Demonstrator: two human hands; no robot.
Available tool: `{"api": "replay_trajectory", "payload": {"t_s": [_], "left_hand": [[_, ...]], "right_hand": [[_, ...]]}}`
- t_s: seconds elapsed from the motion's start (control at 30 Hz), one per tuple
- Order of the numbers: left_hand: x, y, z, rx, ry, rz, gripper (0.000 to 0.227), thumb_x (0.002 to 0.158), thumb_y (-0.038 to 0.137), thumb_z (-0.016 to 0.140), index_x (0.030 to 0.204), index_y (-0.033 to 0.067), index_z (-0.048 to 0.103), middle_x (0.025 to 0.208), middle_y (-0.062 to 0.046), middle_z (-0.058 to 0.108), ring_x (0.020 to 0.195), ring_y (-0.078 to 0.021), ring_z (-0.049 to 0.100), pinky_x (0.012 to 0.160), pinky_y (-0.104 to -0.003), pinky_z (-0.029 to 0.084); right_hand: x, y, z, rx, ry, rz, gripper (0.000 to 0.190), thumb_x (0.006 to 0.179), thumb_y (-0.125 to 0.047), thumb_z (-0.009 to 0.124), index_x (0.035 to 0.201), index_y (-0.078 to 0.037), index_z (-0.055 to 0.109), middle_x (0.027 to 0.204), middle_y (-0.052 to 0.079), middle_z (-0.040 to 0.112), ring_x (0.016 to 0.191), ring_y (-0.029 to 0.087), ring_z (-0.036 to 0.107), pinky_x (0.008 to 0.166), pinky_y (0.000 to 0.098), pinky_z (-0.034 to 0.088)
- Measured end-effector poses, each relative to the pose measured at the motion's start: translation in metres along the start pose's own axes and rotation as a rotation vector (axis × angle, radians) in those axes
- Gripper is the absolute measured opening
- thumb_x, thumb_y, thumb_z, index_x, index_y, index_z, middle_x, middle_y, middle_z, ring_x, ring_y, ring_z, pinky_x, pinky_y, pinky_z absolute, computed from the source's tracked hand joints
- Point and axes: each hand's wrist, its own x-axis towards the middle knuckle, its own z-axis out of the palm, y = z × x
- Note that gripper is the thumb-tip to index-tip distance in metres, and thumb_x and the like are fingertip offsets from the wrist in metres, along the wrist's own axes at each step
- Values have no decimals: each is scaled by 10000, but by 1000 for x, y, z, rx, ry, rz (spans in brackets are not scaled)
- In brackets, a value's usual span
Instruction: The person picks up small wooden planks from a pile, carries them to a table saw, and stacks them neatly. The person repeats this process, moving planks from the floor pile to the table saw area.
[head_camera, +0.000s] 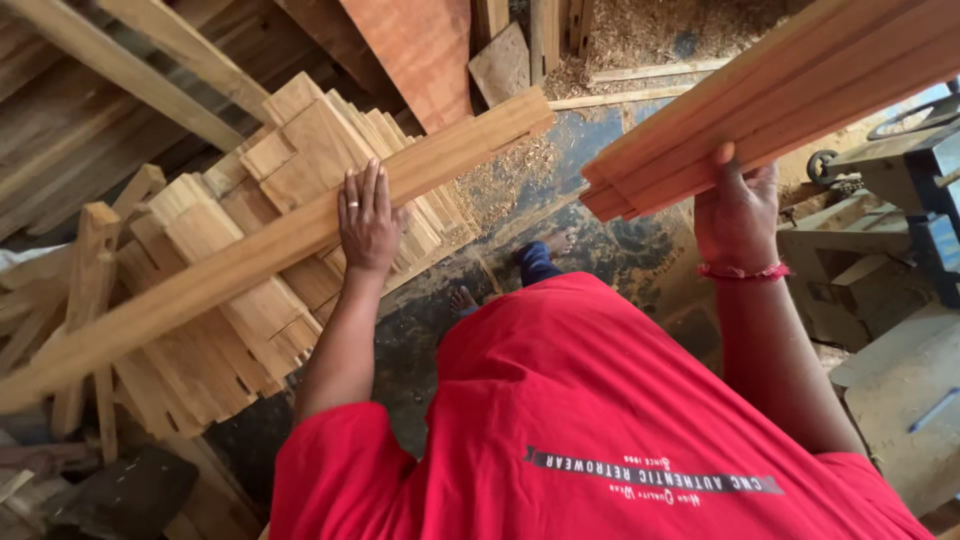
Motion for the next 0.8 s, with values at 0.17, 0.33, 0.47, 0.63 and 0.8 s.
{"api": "replay_trajectory", "payload": {"t_s": [0.17,0.33,0.47,0.63,0.8], "left_hand": [[0,3,3,-33,-189,32,671,986,518,670,1430,35,525,1564,-176,493,1453,-412,444,1225,-532,327],[83,-3,21,-401,-440,-56,913,939,629,704,1500,-46,452,1464,-234,516,1356,-399,499,1197,-509,355],[122,10,20,-445,-555,-155,935,763,565,846,1397,-22,489,1322,-214,577,1222,-374,566,1078,-457,424],[85,47,23,-208,-279,-48,603,813,304,840,1268,-2,590,1248,-188,621,1047,-310,654,881,-389,560],[68,63,36,-198,-474,-103,463,968,214,785,1303,-5,553,1171,-157,606,926,-261,658,780,-345,588]], "right_hand": [[17,-3,8,-28,-99,28,628,1132,-126,692,1609,-14,299,1551,137,496,1434,267,486,1278,430,386],[66,-12,43,98,-316,24,627,1074,-174,751,1567,-7,402,1471,133,573,1399,250,583,1211,392,460],[122,-30,69,-654,-451,-26,444,1101,-143,798,1399,54,535,1309,148,680,1238,257,690,1081,367,599],[149,-15,92,-724,-691,-151,489,1025,-168,799,1365,35,512,1309,120,650,1260,238,665,1049,358,551],[165,25,88,-934,-845,-129,235,1095,-90,757,1274,24,655,1251,133,724,1188,235,718,1035,366,613]]}}
